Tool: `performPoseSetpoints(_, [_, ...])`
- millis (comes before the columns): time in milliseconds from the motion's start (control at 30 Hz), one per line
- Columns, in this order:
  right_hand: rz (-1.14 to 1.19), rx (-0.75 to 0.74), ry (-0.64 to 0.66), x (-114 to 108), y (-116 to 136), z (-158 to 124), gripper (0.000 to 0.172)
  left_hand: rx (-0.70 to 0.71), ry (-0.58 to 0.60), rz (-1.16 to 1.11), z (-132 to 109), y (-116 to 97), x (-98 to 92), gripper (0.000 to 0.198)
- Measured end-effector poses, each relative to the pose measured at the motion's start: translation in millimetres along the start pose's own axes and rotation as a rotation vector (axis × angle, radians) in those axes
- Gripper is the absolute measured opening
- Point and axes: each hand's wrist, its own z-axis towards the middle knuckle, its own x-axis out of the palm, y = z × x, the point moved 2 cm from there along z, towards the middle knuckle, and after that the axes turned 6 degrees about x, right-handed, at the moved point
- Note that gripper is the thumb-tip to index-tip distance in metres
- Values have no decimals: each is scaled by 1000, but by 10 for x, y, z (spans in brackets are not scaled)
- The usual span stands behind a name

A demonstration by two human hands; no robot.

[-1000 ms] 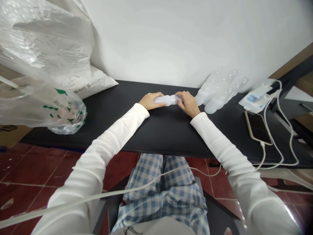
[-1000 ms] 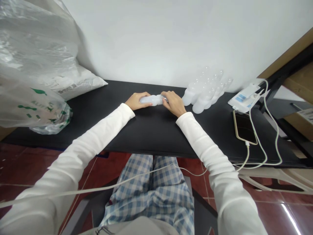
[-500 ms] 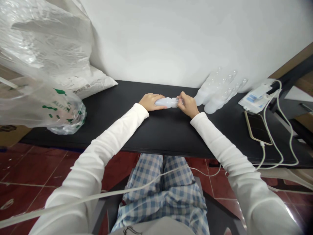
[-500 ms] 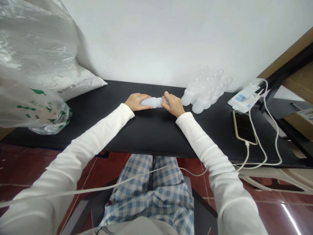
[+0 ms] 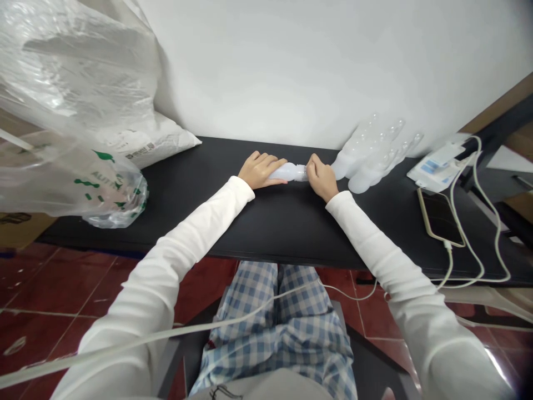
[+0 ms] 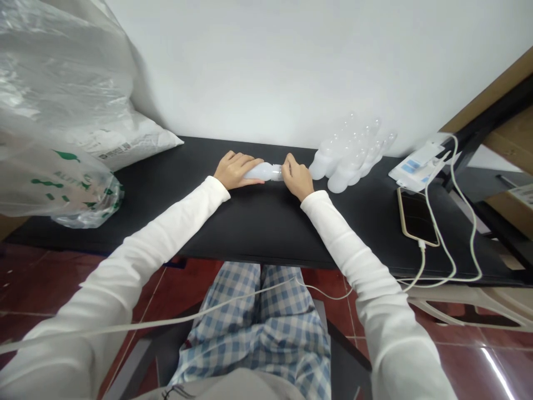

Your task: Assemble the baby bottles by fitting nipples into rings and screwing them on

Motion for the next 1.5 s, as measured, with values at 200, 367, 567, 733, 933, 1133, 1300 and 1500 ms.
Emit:
performPoseSetpoints(200, [-73,-290,-68,-86,87,-92,44,0,-24,-52,-12,27,1,79])
performPoseSetpoints(367, [-185,-286,-53,-87,106,-95,36,34,12,-81,-33,71,77,82])
performPoseSetpoints(567, [-137,-8,-10,-23,134,-55,30,37,54,-14,-35,85,143,82])
performPoseSetpoints(733, [-3,192,103,-34,126,9,26,72,52,40,-22,41,126,79])
performPoseSetpoints(933, [41,267,152,27,30,23,32,99,65,49,-1,-2,101,75])
performPoseSetpoints(1133, [-19,-7,-15,15,-20,-5,39,2,36,-26,12,32,77,72])
performPoseSetpoints(1300, [-90,-319,-63,-50,-44,4,46,-93,2,-149,-2,98,80,66])
performPoseSetpoints(1500, [-187,-58,23,53,-21,12,38,-18,38,-91,-23,89,123,73])
